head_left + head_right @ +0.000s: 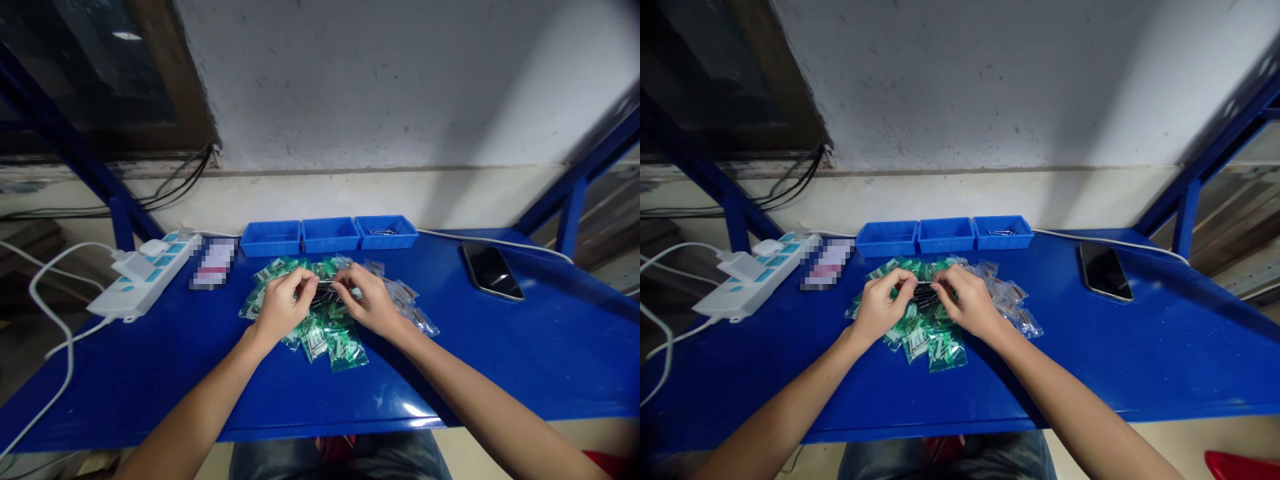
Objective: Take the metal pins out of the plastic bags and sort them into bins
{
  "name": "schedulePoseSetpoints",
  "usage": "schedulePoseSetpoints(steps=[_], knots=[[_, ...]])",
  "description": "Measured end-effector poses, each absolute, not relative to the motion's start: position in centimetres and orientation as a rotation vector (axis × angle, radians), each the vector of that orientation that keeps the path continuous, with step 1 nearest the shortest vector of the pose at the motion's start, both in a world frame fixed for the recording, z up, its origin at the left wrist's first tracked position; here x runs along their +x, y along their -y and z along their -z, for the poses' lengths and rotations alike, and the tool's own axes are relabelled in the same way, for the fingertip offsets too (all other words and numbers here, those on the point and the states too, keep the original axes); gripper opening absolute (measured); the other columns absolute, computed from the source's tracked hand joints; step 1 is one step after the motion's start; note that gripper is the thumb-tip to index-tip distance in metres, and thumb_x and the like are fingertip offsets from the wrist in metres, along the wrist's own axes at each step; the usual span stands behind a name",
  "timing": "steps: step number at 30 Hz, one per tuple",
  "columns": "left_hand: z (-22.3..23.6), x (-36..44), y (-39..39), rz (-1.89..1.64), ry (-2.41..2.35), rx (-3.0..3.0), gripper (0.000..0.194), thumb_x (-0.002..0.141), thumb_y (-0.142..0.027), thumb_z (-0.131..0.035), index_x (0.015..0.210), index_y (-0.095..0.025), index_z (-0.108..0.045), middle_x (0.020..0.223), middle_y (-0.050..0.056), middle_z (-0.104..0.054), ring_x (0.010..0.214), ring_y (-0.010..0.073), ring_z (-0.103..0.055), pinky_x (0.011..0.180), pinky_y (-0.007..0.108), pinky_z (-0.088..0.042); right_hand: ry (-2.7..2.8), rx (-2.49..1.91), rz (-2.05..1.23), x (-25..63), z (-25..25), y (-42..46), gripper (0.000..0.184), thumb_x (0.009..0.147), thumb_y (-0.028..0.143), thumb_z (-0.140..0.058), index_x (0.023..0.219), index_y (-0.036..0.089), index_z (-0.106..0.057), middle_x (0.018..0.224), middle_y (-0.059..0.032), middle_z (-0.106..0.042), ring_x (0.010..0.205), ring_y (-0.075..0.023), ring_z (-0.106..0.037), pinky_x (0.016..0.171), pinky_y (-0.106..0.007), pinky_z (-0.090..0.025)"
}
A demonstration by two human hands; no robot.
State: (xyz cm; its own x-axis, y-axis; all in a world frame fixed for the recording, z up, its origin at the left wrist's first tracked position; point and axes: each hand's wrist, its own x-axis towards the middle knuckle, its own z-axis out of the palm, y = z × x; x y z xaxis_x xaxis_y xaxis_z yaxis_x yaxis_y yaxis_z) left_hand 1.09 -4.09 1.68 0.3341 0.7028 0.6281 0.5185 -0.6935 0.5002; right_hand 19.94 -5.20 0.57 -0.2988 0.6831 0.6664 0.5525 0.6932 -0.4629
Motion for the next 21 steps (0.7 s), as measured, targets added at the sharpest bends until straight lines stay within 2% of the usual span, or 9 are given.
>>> schedulePoseSetpoints(steps=[6, 13, 21], knots=[[-1.54, 1.23, 4.13, -1.337, -1.094, 2.385, 0.009, 0.086, -0.024, -0.052, 0.091, -0.018, -0.057, 0.058, -0.004, -0.053, 0.053, 0.0097, -0.052, 0.055, 0.022, -0.042, 1.983, -0.962, -0.152, 20.02, -0.49, 5.03, 0.01, 0.091, 0.022, -0.044, 0.085, 0.019, -0.052, 0.072, -0.0017, -0.05, 0.063, -0.0132, -0.049, 0.061, -0.026, -0.041], [-1.61, 1.2, 4.1, -1.32, -1.095, 2.394, 0.011, 0.088, -0.024, -0.049, 0.081, -0.018, -0.056, 0.06, -0.003, -0.055, 0.053, 0.0098, -0.051, 0.053, 0.022, -0.04, 2.016, -0.957, -0.17, 19.97, -0.65, 5.2, 0.011, 0.09, 0.026, -0.049, 0.097, 0.019, -0.053, 0.075, -0.0018, -0.052, 0.066, -0.0139, -0.052, 0.062, -0.027, -0.042], [-1.58, 1.09, 4.14, -1.276, -1.144, 2.387, 0.021, 0.09, -0.025, -0.046, 0.072, -0.018, -0.056, 0.06, -0.002, -0.057, 0.056, 0.0116, -0.054, 0.057, 0.024, -0.041, 2.006, -0.978, -0.135, 20.03, -0.7, 5.25, 0.011, 0.091, 0.024, -0.044, 0.087, 0.019, -0.054, 0.073, -0.0023, -0.051, 0.064, -0.0141, -0.05, 0.061, -0.027, -0.042]])
